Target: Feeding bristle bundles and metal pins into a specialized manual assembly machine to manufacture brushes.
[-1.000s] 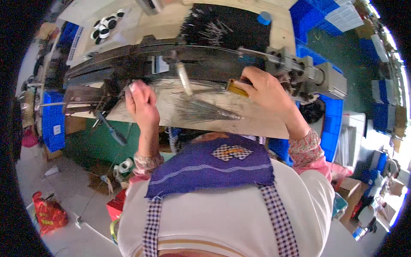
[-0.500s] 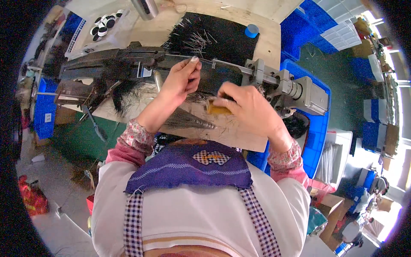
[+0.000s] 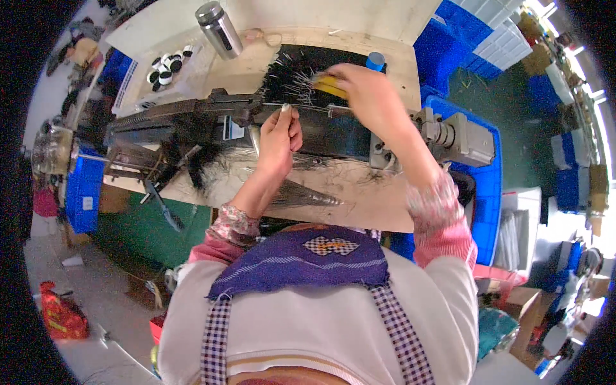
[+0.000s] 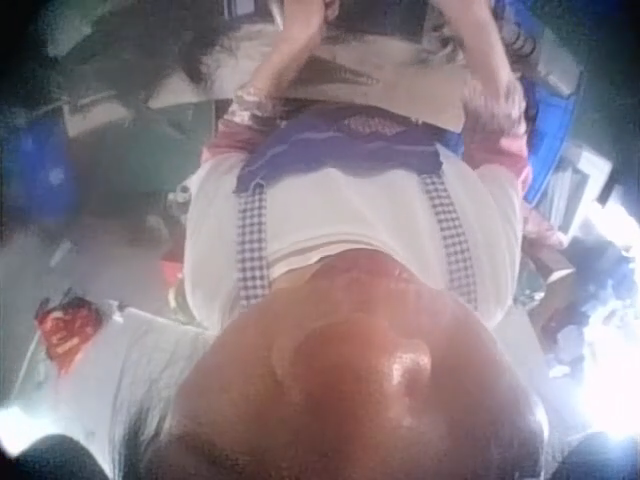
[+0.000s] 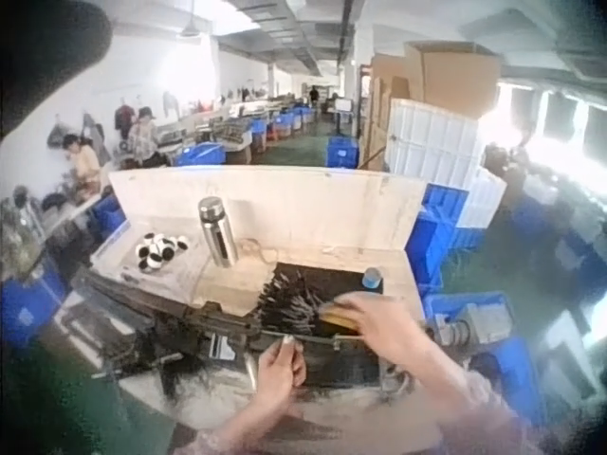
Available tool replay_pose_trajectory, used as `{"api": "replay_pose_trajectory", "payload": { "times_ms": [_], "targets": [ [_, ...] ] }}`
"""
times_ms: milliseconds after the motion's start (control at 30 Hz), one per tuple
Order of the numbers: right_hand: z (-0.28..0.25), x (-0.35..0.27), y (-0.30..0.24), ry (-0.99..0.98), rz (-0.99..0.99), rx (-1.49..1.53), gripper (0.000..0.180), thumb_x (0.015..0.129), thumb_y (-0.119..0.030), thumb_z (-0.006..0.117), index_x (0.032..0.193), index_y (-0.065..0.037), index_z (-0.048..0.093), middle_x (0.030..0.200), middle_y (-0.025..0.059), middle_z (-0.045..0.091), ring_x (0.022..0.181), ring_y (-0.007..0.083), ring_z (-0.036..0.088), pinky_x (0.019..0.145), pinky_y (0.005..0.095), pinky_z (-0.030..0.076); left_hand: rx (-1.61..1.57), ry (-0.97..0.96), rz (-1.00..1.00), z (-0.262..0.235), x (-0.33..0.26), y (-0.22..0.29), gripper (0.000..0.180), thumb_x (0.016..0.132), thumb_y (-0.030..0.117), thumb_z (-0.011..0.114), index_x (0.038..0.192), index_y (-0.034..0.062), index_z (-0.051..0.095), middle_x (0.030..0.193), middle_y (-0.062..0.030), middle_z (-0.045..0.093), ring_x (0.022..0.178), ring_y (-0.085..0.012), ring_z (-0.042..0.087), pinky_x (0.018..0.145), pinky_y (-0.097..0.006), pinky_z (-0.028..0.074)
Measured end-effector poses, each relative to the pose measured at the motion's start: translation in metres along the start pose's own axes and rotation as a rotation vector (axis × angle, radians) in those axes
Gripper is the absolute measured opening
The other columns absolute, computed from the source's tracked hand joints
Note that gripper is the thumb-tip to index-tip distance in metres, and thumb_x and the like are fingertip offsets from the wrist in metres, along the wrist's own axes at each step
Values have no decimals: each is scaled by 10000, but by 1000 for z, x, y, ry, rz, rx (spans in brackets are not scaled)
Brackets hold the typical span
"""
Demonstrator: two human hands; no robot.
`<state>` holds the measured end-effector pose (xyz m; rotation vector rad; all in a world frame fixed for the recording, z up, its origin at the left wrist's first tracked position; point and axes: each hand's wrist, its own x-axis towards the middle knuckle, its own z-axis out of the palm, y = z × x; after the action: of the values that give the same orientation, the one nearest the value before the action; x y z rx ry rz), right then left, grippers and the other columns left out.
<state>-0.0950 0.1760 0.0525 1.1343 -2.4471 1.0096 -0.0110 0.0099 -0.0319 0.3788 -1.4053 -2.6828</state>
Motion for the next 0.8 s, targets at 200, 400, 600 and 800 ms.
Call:
{"api": "replay_pose_trajectory", "payload": {
  "times_ms": [200, 400, 600, 800],
  "targets": [
    [59, 37, 3, -550, 128, 198, 238, 851, -117, 570, 1037, 16, 635, 799, 161, 661, 692, 246, 651, 676, 333, 512, -16, 52, -60, 2, -5, 6, 239, 991, 263, 468, 850, 80, 531, 550, 34, 384, 417, -67, 291, 388, -237, 211],
    [42, 39, 1, -593, 323, 480, 224, 870, -129, 602, 1010, 40, 647, 725, 87, 647, 625, 124, 611, 591, 283, 502, -69, 67, -60, -4, -6, 11, 302, 985, 338, 483, 843, 74, 519, 535, 18, 380, 415, -86, 297, 394, -251, 219],
    [46, 53, 24, -789, 517, 656, 271, 905, -180, 590, 1049, 48, 620, 857, 99, 651, 708, 142, 636, 630, 291, 506, -29, -109, -95, 1, 0, 1, 463, 978, 486, 388, 1027, 42, 512, 861, -73, 568, 807, -161, 559, 756, -319, 459],
    [33, 49, 25, -560, 89, -31, 325, 924, -343, 528, 1095, -85, 627, 947, 155, 628, 825, 254, 596, 752, 363, 484, -736, -143, -256, 8, 0, 15, 789, 910, 623, 375, 1297, -63, 330, 1293, -218, 424, 1256, -317, 403, 1067, -437, 344]
  ]
}}
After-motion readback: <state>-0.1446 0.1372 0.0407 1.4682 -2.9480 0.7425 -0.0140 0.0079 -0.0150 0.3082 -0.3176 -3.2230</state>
